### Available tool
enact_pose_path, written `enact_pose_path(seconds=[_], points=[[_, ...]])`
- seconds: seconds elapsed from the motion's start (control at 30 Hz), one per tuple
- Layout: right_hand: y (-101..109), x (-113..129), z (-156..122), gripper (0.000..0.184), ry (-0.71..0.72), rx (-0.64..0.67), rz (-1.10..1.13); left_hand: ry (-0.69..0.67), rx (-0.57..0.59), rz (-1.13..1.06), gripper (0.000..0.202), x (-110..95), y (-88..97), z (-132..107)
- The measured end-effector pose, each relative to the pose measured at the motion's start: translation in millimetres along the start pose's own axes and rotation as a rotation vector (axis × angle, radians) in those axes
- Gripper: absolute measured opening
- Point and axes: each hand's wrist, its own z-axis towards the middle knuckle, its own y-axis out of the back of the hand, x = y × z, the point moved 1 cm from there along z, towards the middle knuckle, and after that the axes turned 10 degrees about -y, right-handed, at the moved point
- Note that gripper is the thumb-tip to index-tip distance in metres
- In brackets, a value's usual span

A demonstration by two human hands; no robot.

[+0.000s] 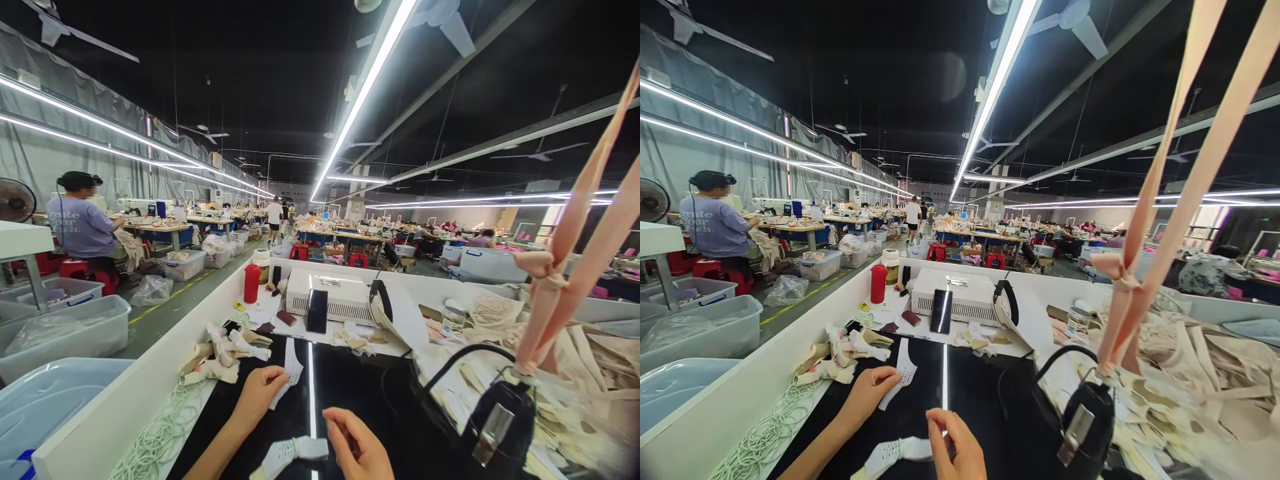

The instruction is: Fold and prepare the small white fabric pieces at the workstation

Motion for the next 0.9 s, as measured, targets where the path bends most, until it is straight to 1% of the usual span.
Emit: enact_pose_path(seconds=[0.13,0.23,0.37,0.4,0.47,0.57,0.63,0.7,0.77,0.83,0.9], points=[[-16.5,3.7,13.3,0.042,-0.038,0.021,0.046,0.051,-0.051,-0.170,0.045,-2.2,-1.2,-8.9],[-31.5,11.4,19.7,0.037,-0.064,0.047,0.090,0.055,-0.088,-0.248,0.045,-2.9,-3.7,-12.5],[-49.4,16.8,25.8,0.035,-0.109,0.053,0.116,0.023,-0.177,-0.282,0.041,0.9,-3.6,-13.5],[-52.8,18.0,26.8,0.037,-0.117,0.050,0.120,0.011,-0.198,-0.280,0.040,2.2,-3.0,-13.6],[-58.0,21.7,27.8,0.045,-0.125,0.038,0.138,-0.021,-0.234,-0.269,0.037,3.8,-1.4,-14.4],[-63.2,30.6,27.9,0.063,-0.136,0.012,0.187,-0.104,-0.271,-0.231,0.028,2.3,1.4,-17.3],[-65.2,35.8,27.9,0.068,-0.134,0.010,0.206,-0.168,-0.281,-0.197,0.021,-0.5,2.9,-19.9],[-66.0,37.3,28.7,0.065,-0.123,0.014,0.178,-0.213,-0.280,-0.168,0.020,-2.9,3.0,-22.1],[-65.1,33.8,30.7,0.055,-0.127,0.014,0.127,-0.231,-0.282,-0.149,0.019,-4.2,1.7,-23.3],[-62.9,26.3,34.2,0.048,-0.150,0.013,0.080,-0.224,-0.292,-0.143,0.016,-4.1,-0.4,-23.2],[-59.9,17.0,39.2,0.047,-0.171,0.014,0.047,-0.203,-0.310,-0.147,0.015,-2.5,-1.8,-21.8]])
